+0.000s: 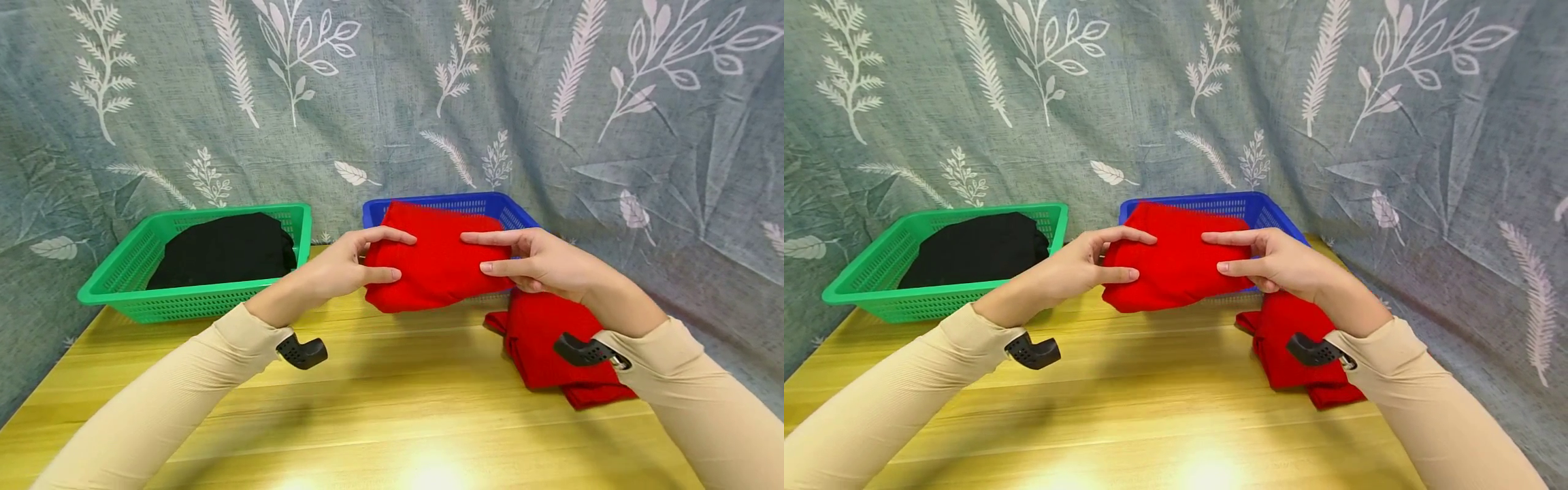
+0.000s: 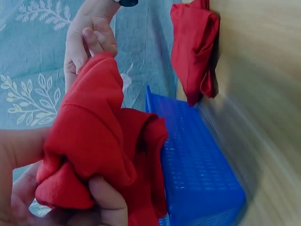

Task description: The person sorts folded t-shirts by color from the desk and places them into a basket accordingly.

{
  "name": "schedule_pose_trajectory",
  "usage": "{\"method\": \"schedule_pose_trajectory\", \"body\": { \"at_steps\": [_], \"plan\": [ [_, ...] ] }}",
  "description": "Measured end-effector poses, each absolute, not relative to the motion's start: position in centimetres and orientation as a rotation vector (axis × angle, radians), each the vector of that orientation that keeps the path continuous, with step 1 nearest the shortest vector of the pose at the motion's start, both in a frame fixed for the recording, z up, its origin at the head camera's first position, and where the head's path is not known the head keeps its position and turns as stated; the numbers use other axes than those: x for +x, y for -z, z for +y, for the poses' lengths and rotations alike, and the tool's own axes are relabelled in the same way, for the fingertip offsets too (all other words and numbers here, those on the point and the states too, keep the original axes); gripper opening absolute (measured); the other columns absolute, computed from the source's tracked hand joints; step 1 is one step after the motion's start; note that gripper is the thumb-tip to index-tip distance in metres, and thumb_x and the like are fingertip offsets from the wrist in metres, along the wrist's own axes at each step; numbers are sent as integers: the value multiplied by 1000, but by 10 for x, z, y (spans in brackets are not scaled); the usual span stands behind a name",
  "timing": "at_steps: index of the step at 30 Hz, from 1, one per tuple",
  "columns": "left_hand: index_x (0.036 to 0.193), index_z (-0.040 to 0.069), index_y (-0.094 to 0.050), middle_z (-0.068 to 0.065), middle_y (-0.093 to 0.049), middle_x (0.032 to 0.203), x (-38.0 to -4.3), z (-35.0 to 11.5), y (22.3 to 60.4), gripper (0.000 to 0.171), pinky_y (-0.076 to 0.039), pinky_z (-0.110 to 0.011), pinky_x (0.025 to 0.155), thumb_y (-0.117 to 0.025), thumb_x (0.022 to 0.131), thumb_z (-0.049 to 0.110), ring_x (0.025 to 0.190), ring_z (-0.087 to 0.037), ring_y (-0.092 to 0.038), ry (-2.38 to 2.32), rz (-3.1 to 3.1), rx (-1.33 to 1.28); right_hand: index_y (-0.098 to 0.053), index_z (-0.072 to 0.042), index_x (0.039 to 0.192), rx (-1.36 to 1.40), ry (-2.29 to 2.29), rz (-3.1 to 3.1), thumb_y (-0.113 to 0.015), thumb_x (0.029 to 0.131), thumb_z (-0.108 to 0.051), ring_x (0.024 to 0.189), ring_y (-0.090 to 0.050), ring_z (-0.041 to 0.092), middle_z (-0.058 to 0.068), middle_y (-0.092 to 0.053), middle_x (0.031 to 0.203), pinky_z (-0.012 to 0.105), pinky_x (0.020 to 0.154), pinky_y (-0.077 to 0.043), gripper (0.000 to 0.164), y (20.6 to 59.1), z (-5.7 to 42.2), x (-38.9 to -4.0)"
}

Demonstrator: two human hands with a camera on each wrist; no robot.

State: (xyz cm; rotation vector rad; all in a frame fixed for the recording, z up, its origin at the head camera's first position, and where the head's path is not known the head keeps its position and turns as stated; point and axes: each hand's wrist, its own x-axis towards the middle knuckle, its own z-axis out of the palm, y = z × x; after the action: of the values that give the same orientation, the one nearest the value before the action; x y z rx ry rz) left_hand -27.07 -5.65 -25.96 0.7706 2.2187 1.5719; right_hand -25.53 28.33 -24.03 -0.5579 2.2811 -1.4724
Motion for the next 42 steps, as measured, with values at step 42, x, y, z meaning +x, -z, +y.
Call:
{"method": "schedule_pose_trajectory", "body": {
  "at_steps": [42],
  "plan": [
    [148,22,-61,-9,-57,147,-363,6,282,51,-58,-28,83,-70,102,3,102,-24,-67,-1506,2394,712,-48,-19,163,-384,1331,2454,-72,104,-15,53,-31,11,-11,-23,66,25,54,-33,64,248,320,-357]
  ]
}}
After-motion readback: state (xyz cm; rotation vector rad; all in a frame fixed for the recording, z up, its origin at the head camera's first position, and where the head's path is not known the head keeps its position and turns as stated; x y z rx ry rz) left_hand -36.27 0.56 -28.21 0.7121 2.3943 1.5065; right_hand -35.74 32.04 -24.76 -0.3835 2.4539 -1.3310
